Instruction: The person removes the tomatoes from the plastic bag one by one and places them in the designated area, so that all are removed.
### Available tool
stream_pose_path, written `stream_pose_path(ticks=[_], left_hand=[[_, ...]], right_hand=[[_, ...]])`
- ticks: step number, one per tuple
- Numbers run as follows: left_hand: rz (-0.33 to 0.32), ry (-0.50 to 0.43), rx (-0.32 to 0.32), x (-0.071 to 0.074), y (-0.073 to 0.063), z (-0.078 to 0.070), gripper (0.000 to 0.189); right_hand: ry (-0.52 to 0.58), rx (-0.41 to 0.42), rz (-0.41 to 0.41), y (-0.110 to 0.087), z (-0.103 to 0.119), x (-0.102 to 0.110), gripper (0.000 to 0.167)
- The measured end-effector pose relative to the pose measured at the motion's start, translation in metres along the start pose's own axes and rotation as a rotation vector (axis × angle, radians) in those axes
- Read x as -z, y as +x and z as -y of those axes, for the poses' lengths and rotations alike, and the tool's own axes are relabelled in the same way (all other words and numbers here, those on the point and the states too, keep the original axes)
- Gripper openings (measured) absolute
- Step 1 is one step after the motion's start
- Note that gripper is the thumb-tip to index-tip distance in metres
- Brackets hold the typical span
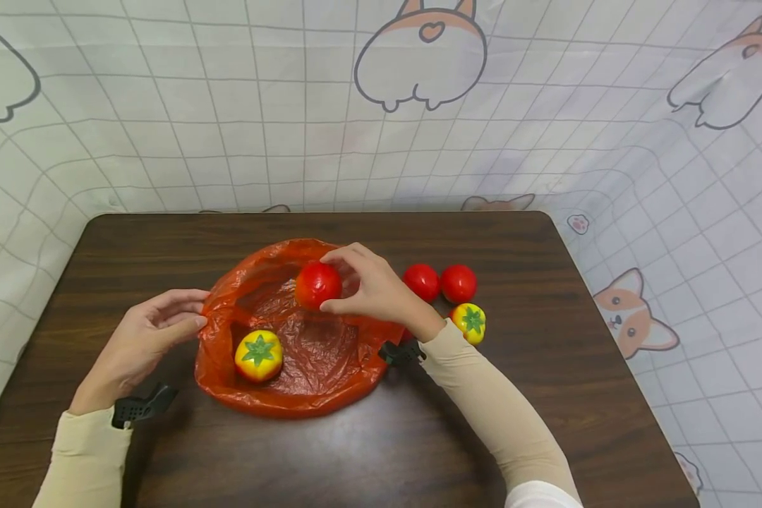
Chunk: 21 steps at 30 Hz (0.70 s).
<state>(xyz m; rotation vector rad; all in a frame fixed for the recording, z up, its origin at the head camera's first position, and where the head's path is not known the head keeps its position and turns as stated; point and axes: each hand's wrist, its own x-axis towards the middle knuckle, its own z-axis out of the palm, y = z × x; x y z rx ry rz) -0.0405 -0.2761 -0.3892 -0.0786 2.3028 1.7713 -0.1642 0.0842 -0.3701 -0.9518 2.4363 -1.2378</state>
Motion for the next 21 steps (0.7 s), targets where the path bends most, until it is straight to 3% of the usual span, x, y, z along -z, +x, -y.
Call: stream_pose_path(ticks=[21], left_hand=[[-0.006,0.023,-0.023,0.000,0.006,0.002,0.048]], right_hand=[[-0.002,-0.013,-0.105,-0.022,-0.019,0.032,0.064]])
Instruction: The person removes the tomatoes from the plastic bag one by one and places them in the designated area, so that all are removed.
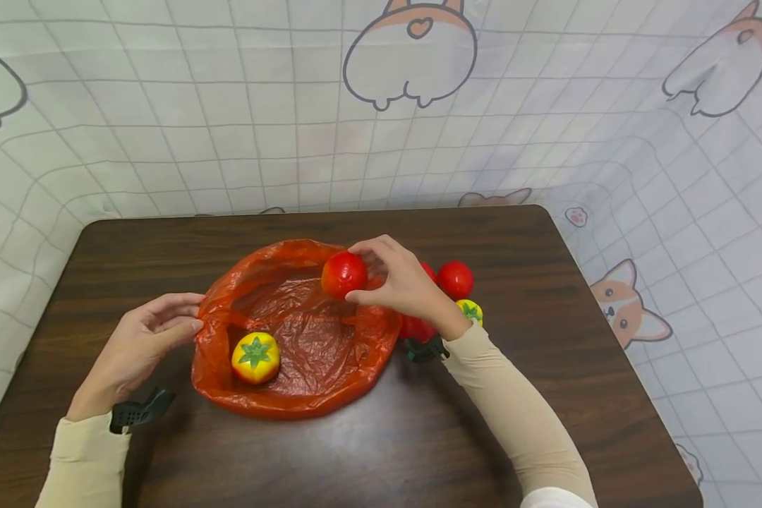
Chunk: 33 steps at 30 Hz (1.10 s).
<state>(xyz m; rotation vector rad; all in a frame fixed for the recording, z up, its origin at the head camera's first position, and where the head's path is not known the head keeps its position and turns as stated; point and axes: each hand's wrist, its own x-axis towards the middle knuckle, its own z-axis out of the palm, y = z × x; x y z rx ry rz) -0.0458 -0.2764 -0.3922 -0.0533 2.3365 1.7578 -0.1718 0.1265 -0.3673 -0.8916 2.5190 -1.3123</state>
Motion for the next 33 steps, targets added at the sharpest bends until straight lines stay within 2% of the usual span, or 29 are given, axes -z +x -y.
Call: stream_pose_path(ticks=[7,17,27,33], left_hand=[[-0.009,0.018,0.007,-0.001,0.001,-0.001,0.049],[-0.015,0.018,-0.002,-0.002,0.000,-0.002,0.048],[-0.029,0.047,0.004,-0.004,0.000,-0.003,0.049],[-0.024,0.045,0.003,-0.005,-0.001,-0.003,0.048]], right_hand=[[0.011,-0.011,-0.039,-0.006,-0.007,0.016,0.063],[-0.049,-0.077,-0.093,-0.020,-0.016,0.036,0.065],[-0.064,-0.096,-0.150,-0.032,-0.027,0.057,0.064],[-0.061,-0.141,-0.172,-0.039,-0.031,0.067,0.065]])
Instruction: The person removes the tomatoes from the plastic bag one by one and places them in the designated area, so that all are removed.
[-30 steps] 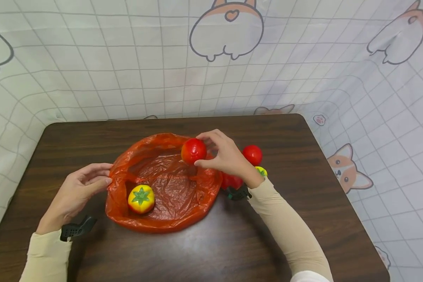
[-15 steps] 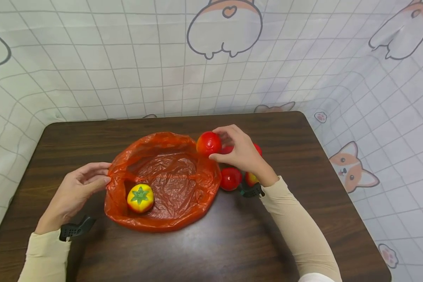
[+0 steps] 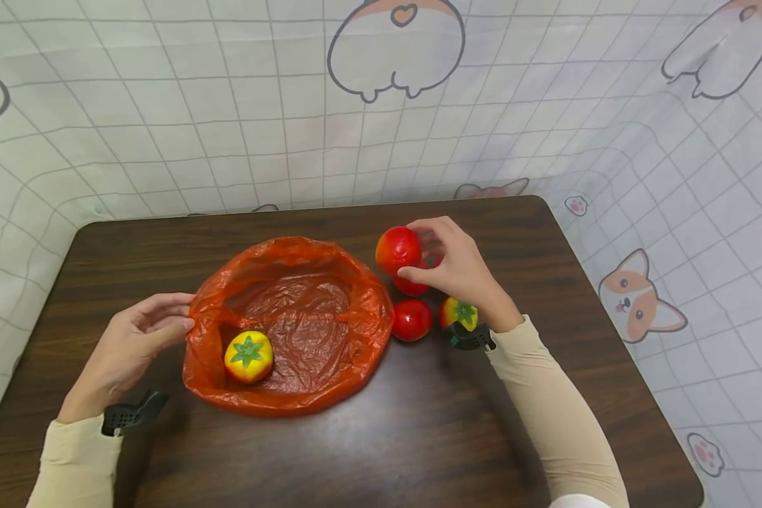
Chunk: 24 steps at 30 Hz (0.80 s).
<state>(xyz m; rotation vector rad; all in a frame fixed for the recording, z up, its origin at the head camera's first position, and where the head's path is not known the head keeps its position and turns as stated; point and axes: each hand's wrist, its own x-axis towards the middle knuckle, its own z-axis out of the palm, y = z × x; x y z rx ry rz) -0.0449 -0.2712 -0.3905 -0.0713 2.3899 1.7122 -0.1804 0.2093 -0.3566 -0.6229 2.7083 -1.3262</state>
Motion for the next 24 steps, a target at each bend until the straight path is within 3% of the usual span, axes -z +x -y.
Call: stream_pose_path(ticks=[8,24], left_hand=[[0.000,-0.039,0.005,0.000,0.000,0.000,0.045],[-0.011,0.004,0.048,-0.003,0.002,0.001,0.048]], right_hand=[[-0.025,-0.046,-0.037,-0.006,-0.011,0.011,0.063],[-0.018,-0.090,-0.127,-0.021,-0.039,0.029,0.060]])
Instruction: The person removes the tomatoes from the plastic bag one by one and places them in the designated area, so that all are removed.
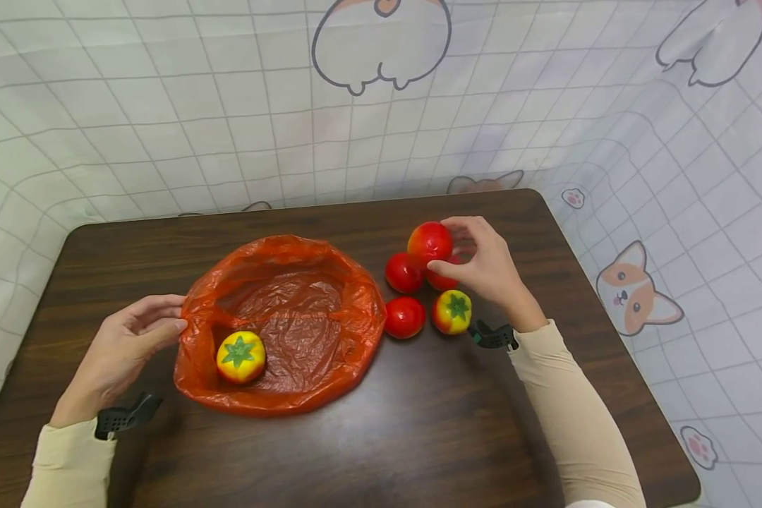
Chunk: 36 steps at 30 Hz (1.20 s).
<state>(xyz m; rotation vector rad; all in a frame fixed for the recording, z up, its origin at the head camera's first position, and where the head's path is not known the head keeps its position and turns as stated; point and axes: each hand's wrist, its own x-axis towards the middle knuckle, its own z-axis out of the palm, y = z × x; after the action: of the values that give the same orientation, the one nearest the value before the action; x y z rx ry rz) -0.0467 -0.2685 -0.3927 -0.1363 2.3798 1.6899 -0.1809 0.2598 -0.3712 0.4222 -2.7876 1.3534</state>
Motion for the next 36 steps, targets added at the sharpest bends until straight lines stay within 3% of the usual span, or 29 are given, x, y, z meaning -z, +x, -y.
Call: stream_pose_path(ticks=[18,36], left_hand=[[-0.003,-0.052,0.016,0.000,-0.002,0.000,0.045],[-0.031,0.018,0.016,0.000,-0.003,-0.004,0.045]], right_hand=[[-0.040,-0.050,-0.086,-0.010,-0.030,0.020,0.065],[-0.041,-0.069,-0.140,-0.018,-0.060,0.023,0.067]])
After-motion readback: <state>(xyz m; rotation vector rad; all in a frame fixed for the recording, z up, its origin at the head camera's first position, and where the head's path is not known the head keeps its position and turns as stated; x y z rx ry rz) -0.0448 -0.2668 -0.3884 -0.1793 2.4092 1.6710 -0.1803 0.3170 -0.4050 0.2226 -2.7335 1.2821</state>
